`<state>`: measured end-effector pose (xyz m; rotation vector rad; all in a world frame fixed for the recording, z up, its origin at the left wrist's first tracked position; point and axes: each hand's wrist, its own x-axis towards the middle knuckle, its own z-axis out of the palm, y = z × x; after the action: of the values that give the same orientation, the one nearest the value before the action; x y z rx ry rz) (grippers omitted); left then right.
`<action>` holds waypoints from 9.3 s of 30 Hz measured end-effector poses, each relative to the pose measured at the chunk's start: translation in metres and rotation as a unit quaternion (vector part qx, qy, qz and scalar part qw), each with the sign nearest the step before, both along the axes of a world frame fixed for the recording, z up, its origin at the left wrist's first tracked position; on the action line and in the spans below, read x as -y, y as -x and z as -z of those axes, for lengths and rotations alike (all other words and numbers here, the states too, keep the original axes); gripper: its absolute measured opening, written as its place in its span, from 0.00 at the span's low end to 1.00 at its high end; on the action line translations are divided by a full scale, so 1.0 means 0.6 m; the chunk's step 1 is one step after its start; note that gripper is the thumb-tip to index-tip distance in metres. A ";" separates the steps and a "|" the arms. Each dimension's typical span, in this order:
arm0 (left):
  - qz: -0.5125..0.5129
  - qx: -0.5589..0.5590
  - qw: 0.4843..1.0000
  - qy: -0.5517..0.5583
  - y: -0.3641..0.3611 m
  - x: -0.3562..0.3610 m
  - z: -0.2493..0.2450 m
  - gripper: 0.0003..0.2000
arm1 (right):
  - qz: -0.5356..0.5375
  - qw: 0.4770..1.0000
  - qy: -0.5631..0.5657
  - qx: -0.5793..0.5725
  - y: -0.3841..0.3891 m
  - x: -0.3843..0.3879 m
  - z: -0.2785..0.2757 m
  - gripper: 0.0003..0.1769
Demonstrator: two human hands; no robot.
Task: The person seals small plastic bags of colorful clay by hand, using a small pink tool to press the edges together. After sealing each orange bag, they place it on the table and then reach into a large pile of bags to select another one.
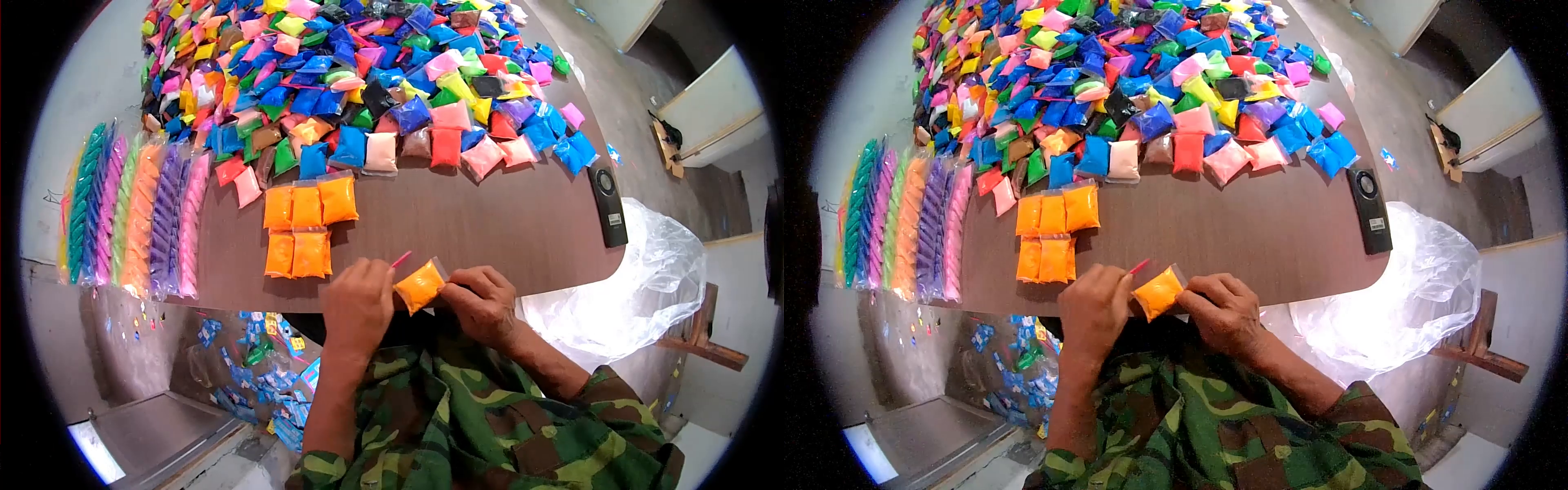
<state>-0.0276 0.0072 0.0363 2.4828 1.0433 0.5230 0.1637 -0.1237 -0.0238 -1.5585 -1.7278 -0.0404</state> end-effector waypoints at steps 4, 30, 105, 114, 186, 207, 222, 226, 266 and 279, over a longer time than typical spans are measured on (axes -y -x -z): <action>-0.007 0.076 0.995 0.063 0.014 0.024 -0.005 0.04 | 0.021 1.000 0.010 -0.007 0.005 -0.001 -0.010 0.11; -0.252 0.251 0.933 0.050 0.158 0.057 0.039 0.04 | 0.011 0.995 0.078 0.066 0.075 -0.037 -0.045 0.23; -0.028 -0.159 0.958 -0.238 -0.352 -0.640 -0.058 0.15 | -0.216 0.725 0.034 -0.653 -0.046 -0.398 -0.005 0.18; -0.011 0.058 0.991 -0.123 -0.282 -0.619 -0.060 0.09 | -0.175 0.764 0.054 -0.619 -0.046 -0.398 -0.015 0.17; 0.097 -0.214 0.852 -0.469 -0.495 -0.666 -0.038 0.16 | -0.162 0.684 0.114 -0.702 -0.036 -0.386 0.009 0.17; -0.058 -0.113 0.943 -0.306 -0.299 -0.664 -0.133 0.24 | -0.136 0.716 0.148 -0.669 -0.051 -0.393 -0.016 0.17; 0.015 -0.194 0.970 -0.144 -0.272 -0.573 -0.197 0.19 | -0.124 0.719 0.156 -0.666 -0.053 -0.392 -0.021 0.17; 0.038 -0.203 0.968 -0.143 -0.307 -0.540 -0.199 0.19 | -0.125 0.715 0.154 -0.671 -0.058 -0.392 -0.029 0.17; 0.010 -0.101 0.947 -0.304 -0.397 -0.609 -0.130 0.21 | -0.088 0.715 0.105 -0.685 -0.032 -0.397 -0.008 0.20; -0.068 -0.090 0.941 -0.320 -0.363 -0.635 -0.154 0.10 | -0.110 0.720 0.160 -0.666 -0.055 -0.394 -0.029 0.17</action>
<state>0.1899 0.3885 0.1285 3.0840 1.2793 0.7930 0.1970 0.1128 -0.0066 -1.0062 -0.6783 1.2549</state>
